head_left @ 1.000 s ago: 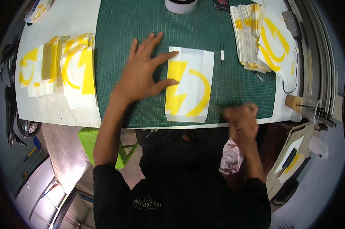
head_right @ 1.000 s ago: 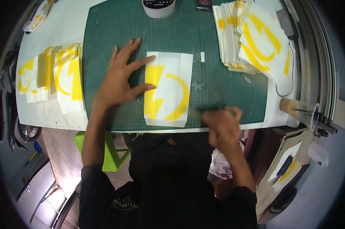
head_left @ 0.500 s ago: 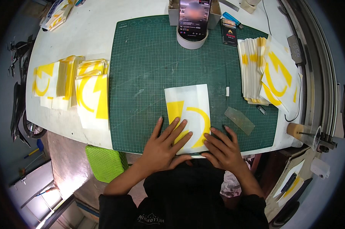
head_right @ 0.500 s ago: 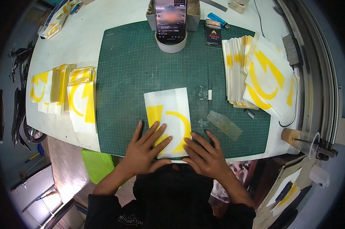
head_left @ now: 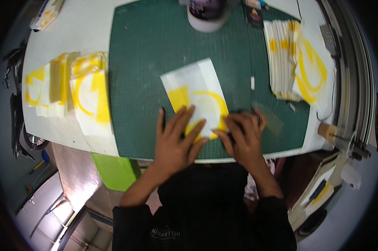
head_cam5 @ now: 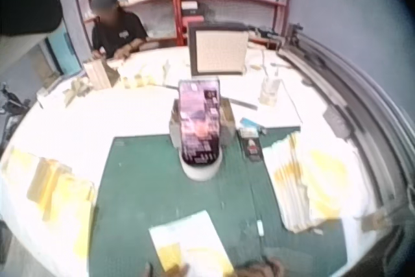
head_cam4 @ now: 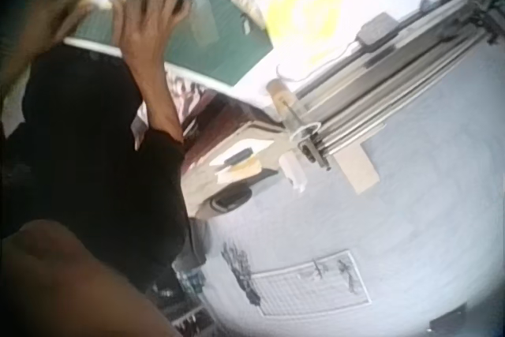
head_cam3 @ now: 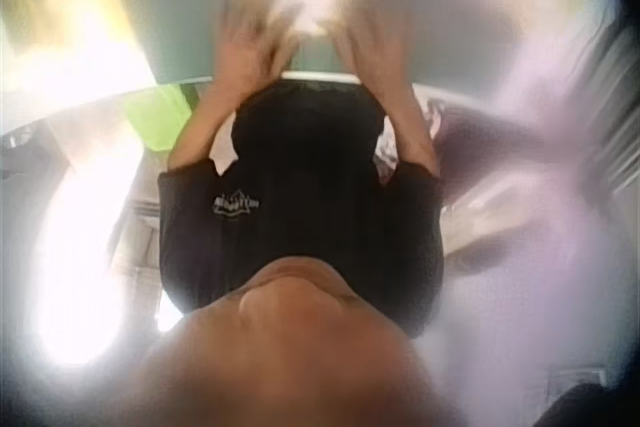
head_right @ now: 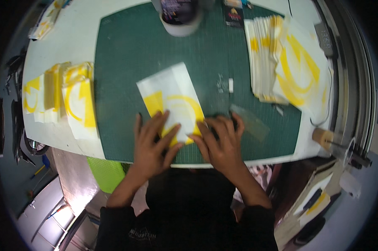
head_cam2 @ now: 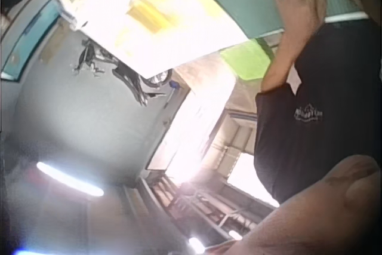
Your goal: The person applies a yellow graphic sticker onto white paper sheets using a squeegee tool. They smooth the sticker to remove air bubbles, peel back the carrier sheet, and place each finished sheet into a growing stack on the right side of the table.
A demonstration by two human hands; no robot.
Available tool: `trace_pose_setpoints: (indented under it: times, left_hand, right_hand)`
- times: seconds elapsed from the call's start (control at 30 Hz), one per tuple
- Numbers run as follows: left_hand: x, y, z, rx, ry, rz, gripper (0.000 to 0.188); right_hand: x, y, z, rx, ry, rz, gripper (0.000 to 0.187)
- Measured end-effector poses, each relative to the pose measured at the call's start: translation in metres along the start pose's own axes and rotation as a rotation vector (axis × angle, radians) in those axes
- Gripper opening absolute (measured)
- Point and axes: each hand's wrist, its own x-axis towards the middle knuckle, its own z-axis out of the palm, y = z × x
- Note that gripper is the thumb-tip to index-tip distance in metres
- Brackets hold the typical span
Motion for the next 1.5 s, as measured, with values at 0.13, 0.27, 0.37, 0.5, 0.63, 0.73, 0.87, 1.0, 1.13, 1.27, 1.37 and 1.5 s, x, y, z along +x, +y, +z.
trace_pose_setpoints:
  times: [0.13,0.27,0.37,0.5,0.63,0.73,0.87,1.0,1.13,1.27,1.37,1.5]
  left_hand:
    - [0.001,0.004,0.004,0.052,0.045,-0.010,0.046]
    - [0.003,0.004,0.002,0.057,0.034,0.008,0.046]
    - [0.003,-0.001,-0.004,0.096,-0.006,0.048,0.046]
    - [0.009,-0.018,-0.017,0.144,-0.085,0.146,0.048]
    - [0.012,-0.013,-0.023,0.225,-0.137,0.172,0.051]
    - [0.027,-0.020,-0.027,0.206,-0.223,0.358,0.054]
    - [0.040,-0.032,-0.027,0.111,-0.384,0.497,0.060]
    - [0.046,-0.038,-0.027,0.013,-0.395,0.433,0.063]
    - [0.045,-0.042,-0.028,-0.024,-0.408,0.399,0.066]
    - [0.050,-0.043,-0.035,0.089,-0.441,0.505,0.071]
    - [0.045,-0.050,-0.029,0.060,-0.411,0.519,0.076]
    - [0.046,-0.047,-0.036,0.104,-0.406,0.485,0.078]
  right_hand:
    - [-0.046,-0.010,0.000,-0.007,0.136,-0.022,0.036]
    - [-0.067,-0.027,0.008,-0.037,-0.033,-0.036,0.043]
    - [-0.066,-0.023,0.009,-0.091,-0.083,-0.025,0.046]
    - [-0.064,-0.020,0.013,-0.132,-0.095,-0.018,0.051]
    - [-0.051,-0.017,0.008,-0.168,-0.129,0.001,0.052]
    - [-0.052,-0.018,0.008,-0.185,-0.141,-0.002,0.052]
    - [-0.056,-0.020,0.008,-0.198,-0.171,0.000,0.053]
    - [-0.055,-0.023,0.011,-0.210,-0.206,0.031,0.053]
    - [-0.052,-0.020,0.011,-0.235,-0.254,0.033,0.052]
    - [-0.043,-0.023,0.006,-0.203,-0.301,0.030,0.054]
    - [-0.038,-0.024,0.006,-0.206,-0.329,0.023,0.057]
    - [-0.033,-0.024,0.007,-0.186,-0.312,0.024,0.060]
